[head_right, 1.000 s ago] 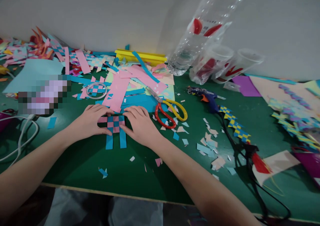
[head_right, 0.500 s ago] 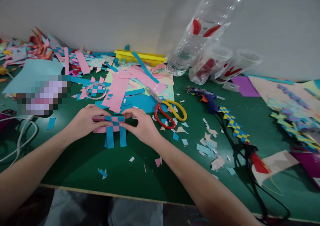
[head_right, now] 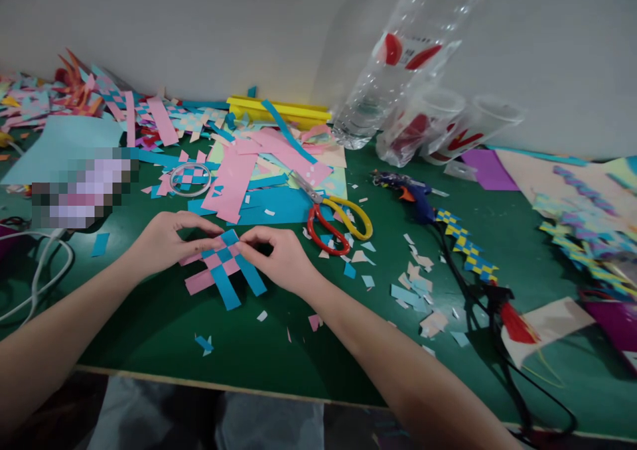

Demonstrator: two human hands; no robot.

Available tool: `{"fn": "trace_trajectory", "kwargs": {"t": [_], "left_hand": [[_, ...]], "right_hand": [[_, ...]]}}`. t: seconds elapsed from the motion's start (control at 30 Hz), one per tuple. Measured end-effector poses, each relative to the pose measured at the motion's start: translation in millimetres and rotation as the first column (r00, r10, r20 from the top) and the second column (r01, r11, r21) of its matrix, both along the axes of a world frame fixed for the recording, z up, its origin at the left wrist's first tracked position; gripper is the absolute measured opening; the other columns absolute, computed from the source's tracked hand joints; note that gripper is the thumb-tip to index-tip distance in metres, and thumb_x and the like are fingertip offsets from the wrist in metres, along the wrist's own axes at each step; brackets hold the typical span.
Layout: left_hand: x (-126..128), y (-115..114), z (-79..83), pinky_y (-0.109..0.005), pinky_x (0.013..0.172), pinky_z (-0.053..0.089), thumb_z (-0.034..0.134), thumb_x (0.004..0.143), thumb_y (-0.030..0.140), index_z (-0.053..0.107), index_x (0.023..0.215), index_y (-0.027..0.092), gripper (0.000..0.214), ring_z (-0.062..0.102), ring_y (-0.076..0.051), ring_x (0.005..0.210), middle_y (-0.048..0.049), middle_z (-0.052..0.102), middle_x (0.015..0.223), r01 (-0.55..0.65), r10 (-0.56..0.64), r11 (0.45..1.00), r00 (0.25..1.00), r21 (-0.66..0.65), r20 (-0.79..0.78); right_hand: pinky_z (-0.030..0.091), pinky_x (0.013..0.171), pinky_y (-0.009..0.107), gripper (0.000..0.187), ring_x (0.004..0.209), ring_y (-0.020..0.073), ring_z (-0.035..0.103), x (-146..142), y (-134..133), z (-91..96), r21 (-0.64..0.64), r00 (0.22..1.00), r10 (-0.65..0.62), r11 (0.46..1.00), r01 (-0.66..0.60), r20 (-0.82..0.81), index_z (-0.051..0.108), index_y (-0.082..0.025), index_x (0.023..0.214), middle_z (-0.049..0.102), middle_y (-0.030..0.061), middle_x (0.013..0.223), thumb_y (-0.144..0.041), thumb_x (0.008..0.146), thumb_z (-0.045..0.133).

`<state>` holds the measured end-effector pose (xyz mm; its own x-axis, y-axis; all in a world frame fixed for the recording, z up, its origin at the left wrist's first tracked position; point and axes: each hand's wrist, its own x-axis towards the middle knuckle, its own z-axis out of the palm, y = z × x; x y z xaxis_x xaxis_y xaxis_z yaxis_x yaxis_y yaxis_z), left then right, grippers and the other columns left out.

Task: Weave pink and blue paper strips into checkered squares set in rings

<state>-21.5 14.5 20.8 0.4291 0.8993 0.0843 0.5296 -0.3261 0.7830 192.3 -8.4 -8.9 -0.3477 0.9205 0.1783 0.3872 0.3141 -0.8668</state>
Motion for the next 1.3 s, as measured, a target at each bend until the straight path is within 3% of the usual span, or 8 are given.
{"fn": "trace_trajectory", "kwargs": {"t": [0.17, 0.3, 0.47, 0.67, 0.93, 1.3], "left_hand": [[2.2, -0.6, 0.7, -0.025, 0.068, 0.053, 0.070, 0.074, 0.039, 0.074, 0.078, 0.022, 0.019, 0.067, -0.016, 0.072, 0.0001, 0.074, 0.077, 0.037, -0.033, 0.994, 0.999, -0.102, 0.041], [3.1, 0.7, 0.3, -0.024, 0.065, 0.051, 0.069, 0.075, 0.036, 0.073, 0.076, 0.020, 0.017, 0.065, -0.014, 0.067, 0.0003, 0.073, 0.074, 0.044, -0.036, 0.990, 0.998, -0.134, 0.060], [3.0, 2.6, -1.5, -0.024, 0.063, 0.050, 0.066, 0.077, 0.035, 0.072, 0.076, 0.019, 0.017, 0.064, -0.013, 0.066, -0.0010, 0.072, 0.073, 0.031, -0.021, 0.992, 0.997, -0.124, 0.079], [2.6, 2.8, -4.0, -0.026, 0.063, 0.051, 0.063, 0.080, 0.039, 0.074, 0.078, 0.020, 0.021, 0.066, -0.016, 0.071, -0.0012, 0.073, 0.077, 0.013, -0.003, 0.992, 0.997, -0.127, 0.077], [3.7, 1.9, -4.8, -0.027, 0.067, 0.053, 0.064, 0.080, 0.035, 0.071, 0.102, 0.023, 0.026, 0.066, -0.015, 0.074, -0.0014, 0.074, 0.086, 0.034, -0.025, 0.994, 0.996, -0.104, 0.090], [5.2, 0.8, -2.5, -0.023, 0.062, 0.052, 0.064, 0.079, 0.037, 0.072, 0.086, 0.020, 0.020, 0.065, -0.014, 0.068, -0.0012, 0.073, 0.080, 0.051, -0.046, 0.996, 0.997, -0.076, 0.057]], "right_hand": [[0.046, 0.059, 0.022, 0.016, 0.063, 0.0104, 0.059, -1.8, -2.3, 4.3, -0.008, 0.996, 0.083, 0.997, -0.082, 0.020, 0.065, -0.019, 0.075, 0.067, -0.0003, 0.071, -0.031, 0.083, 0.058], [0.045, 0.059, 0.022, 0.016, 0.064, 0.0102, 0.059, -2.4, -1.9, 4.7, -0.004, 0.997, 0.068, 0.998, -0.068, 0.031, 0.066, -0.019, 0.077, 0.067, -0.0007, 0.072, -0.031, 0.084, 0.058], [0.047, 0.057, 0.022, 0.020, 0.063, 0.0113, 0.061, -1.9, -1.0, 3.5, -0.062, 1.000, -0.019, 0.998, 0.020, 0.010, 0.068, -0.018, 0.076, 0.069, 0.0003, 0.071, -0.036, 0.082, 0.060], [0.050, 0.060, 0.023, 0.022, 0.067, 0.0125, 0.064, -0.1, 0.1, 1.4, -0.030, 1.000, 0.009, 1.000, -0.008, 0.021, 0.070, -0.020, 0.077, 0.071, 0.0005, 0.076, -0.038, 0.084, 0.060], [0.048, 0.059, 0.024, 0.023, 0.066, 0.0122, 0.062, -0.7, 0.3, 2.2, -0.037, 0.999, 0.035, 0.999, -0.033, 0.034, 0.068, -0.020, 0.077, 0.070, 0.0003, 0.075, -0.038, 0.085, 0.058], [0.047, 0.058, 0.023, 0.020, 0.064, 0.0114, 0.060, -2.8, -0.5, 2.4, -0.063, 0.999, 0.029, 0.998, -0.027, 0.018, 0.066, -0.019, 0.082, 0.068, 0.0005, 0.075, -0.037, 0.085, 0.057]]}}
